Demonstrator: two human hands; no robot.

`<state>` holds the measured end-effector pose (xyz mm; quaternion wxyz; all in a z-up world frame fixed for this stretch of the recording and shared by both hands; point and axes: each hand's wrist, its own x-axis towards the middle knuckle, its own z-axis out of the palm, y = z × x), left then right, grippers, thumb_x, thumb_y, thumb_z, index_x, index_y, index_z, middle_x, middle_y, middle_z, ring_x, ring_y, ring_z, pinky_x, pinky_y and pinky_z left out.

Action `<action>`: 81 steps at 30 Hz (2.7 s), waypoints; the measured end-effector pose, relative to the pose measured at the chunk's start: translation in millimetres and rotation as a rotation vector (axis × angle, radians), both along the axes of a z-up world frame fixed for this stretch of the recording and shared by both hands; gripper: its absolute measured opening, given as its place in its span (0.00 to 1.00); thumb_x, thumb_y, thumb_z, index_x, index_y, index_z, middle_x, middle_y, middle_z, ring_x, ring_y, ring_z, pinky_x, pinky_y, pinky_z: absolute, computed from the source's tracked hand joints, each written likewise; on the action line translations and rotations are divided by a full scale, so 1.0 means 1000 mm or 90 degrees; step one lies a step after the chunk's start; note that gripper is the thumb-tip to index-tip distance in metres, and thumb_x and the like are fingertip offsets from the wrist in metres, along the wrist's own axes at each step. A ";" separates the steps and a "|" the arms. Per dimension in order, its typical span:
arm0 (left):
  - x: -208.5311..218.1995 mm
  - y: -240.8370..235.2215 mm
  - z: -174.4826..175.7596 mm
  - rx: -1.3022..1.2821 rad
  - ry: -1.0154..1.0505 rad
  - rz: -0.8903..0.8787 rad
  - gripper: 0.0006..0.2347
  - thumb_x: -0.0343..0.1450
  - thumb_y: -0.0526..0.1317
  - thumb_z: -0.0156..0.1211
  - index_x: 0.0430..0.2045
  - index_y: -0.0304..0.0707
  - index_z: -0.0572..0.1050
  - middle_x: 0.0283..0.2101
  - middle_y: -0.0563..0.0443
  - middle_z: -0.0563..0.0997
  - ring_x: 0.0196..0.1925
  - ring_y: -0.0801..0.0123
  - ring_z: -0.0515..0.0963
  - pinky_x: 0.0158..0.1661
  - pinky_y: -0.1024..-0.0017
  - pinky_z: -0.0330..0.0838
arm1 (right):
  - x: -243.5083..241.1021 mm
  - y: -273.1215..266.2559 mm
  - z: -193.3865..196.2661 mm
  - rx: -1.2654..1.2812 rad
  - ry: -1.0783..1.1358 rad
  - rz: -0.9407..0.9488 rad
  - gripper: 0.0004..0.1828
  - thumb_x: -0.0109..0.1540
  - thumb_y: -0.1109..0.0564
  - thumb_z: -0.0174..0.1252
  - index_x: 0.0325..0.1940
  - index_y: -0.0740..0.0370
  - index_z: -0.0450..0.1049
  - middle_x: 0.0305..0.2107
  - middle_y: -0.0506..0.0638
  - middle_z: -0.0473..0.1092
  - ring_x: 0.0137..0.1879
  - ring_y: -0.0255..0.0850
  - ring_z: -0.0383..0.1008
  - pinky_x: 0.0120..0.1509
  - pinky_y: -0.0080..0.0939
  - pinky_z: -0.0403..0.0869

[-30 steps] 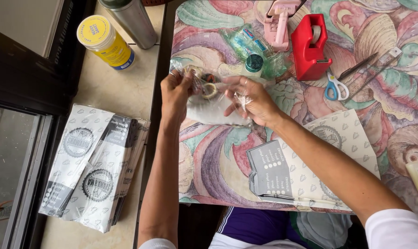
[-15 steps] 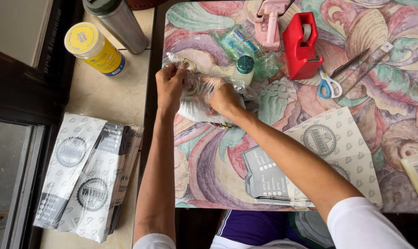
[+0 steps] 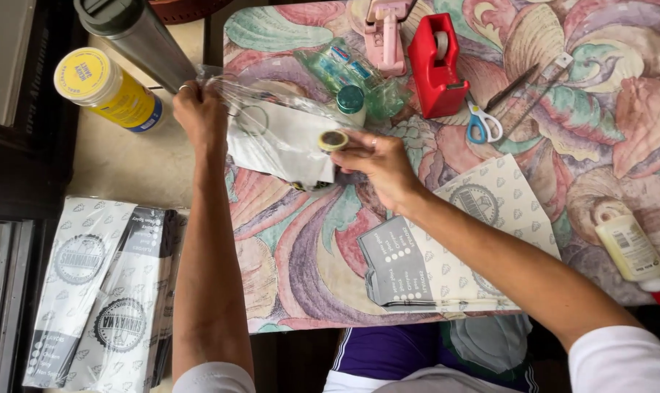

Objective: The person prepares packaging sleeves by hand, using scissors to cut small labels, applying adhesive with a glue bottle, and securing parts with tape. They organize the materials on a patterned surface and place the finished sleeves aside.

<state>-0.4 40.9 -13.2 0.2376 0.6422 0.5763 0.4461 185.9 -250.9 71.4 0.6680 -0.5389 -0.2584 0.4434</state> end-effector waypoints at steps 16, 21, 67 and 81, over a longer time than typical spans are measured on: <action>0.043 -0.415 0.122 0.220 0.090 -0.731 0.10 0.76 0.37 0.59 0.46 0.29 0.73 0.44 0.36 0.75 0.39 0.46 0.75 0.39 0.53 0.67 | 0.136 -0.286 0.055 0.009 -0.179 -0.171 0.15 0.52 0.70 0.47 0.42 0.63 0.68 0.50 0.59 0.70 0.52 0.50 0.75 0.46 0.37 0.71; 0.060 -0.456 0.090 0.240 0.164 -0.674 0.10 0.75 0.42 0.63 0.40 0.34 0.75 0.41 0.42 0.76 0.37 0.52 0.71 0.34 0.59 0.62 | 0.120 -0.330 0.048 -0.084 -0.377 -0.160 0.03 0.63 0.65 0.58 0.42 0.64 0.74 0.41 0.53 0.73 0.38 0.38 0.73 0.38 0.30 0.68; 0.083 -0.442 0.084 0.028 0.073 -0.640 0.08 0.60 0.38 0.76 0.30 0.45 0.84 0.23 0.58 0.76 0.26 0.63 0.74 0.36 0.65 0.64 | 0.033 -0.320 -0.017 -0.041 -0.916 -0.244 0.20 0.60 0.48 0.70 0.54 0.56 0.81 0.44 0.48 0.76 0.51 0.52 0.71 0.58 0.48 0.70; 0.083 -0.443 0.082 0.026 0.072 -0.635 0.09 0.59 0.39 0.77 0.29 0.45 0.84 0.22 0.58 0.76 0.26 0.63 0.75 0.36 0.65 0.65 | 0.029 -0.331 -0.015 -0.055 -0.894 -0.299 0.21 0.57 0.47 0.73 0.50 0.56 0.82 0.42 0.48 0.77 0.48 0.50 0.72 0.57 0.48 0.68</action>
